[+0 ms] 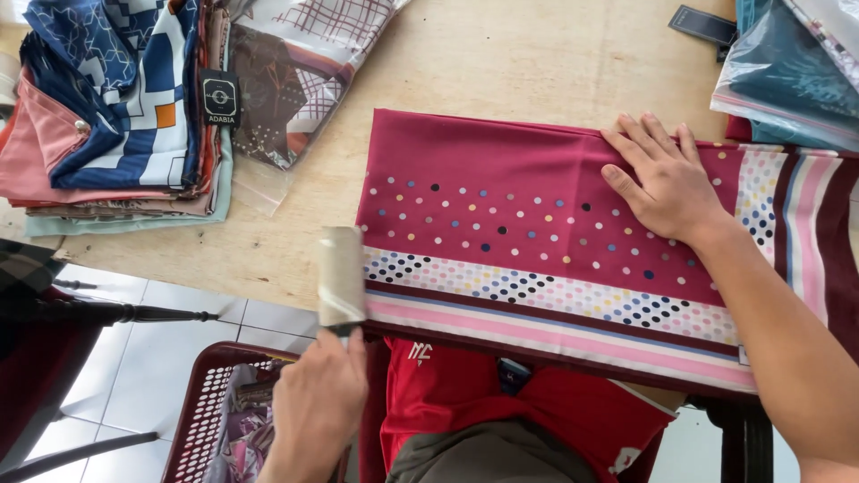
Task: The person is using a lint roller to remove debris from a maroon patterned scarf, unfolding and flipping the scarf to clean all sections.
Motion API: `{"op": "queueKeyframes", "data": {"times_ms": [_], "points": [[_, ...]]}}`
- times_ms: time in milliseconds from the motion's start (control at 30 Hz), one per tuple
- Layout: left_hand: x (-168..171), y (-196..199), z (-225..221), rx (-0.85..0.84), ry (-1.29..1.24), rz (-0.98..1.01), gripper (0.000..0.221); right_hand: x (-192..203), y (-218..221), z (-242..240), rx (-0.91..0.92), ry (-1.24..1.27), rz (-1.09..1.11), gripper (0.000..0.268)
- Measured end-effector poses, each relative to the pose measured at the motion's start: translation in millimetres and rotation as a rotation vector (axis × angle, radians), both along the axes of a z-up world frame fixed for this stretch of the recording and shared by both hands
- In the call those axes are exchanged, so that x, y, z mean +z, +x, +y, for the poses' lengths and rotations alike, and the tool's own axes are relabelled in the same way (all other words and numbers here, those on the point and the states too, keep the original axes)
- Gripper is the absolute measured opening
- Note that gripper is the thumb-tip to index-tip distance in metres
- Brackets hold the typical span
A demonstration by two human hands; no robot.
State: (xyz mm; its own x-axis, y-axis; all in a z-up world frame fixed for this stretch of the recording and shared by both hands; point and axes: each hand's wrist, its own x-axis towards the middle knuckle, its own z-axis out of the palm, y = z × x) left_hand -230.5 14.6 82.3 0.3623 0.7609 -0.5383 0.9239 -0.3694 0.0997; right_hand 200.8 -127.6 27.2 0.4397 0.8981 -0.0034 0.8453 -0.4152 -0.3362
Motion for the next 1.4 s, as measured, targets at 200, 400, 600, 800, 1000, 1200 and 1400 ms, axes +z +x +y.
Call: {"op": "queueKeyframes", "data": {"times_ms": [200, 400, 600, 800, 1000, 1200, 1400], "points": [[-43, 12, -39, -0.238, 0.187, -0.262, 0.037, 5, -3, 1, -0.002, -0.008, -0.002, 0.072], [-44, 62, -61, -0.755, 0.301, -0.495, 0.042, 0, 1, 0, -0.018, -0.013, -0.035, 0.069], [4, 27, 6, -0.124, -0.127, -0.054, 0.056, -2, -1, 1, -0.014, -0.003, -0.024, 0.069], [-8, -6, 28, -0.092, 0.235, -0.077, 0.054, 2, -3, 2, -0.009, 0.002, -0.038, 0.071], [-38, 76, -41, -0.425, 0.119, -0.341, 0.038, -1, 0, 1, -0.016, -0.009, -0.049, 0.07], [-46, 111, -23, -0.648, 0.279, -0.46, 0.027, -7, 3, 0, -0.022, 0.023, -0.05, 0.066], [-9, 78, 65, -0.16, 0.19, -0.148, 0.052, -25, 10, -3, -0.072, 0.016, -0.087, 0.064]]}}
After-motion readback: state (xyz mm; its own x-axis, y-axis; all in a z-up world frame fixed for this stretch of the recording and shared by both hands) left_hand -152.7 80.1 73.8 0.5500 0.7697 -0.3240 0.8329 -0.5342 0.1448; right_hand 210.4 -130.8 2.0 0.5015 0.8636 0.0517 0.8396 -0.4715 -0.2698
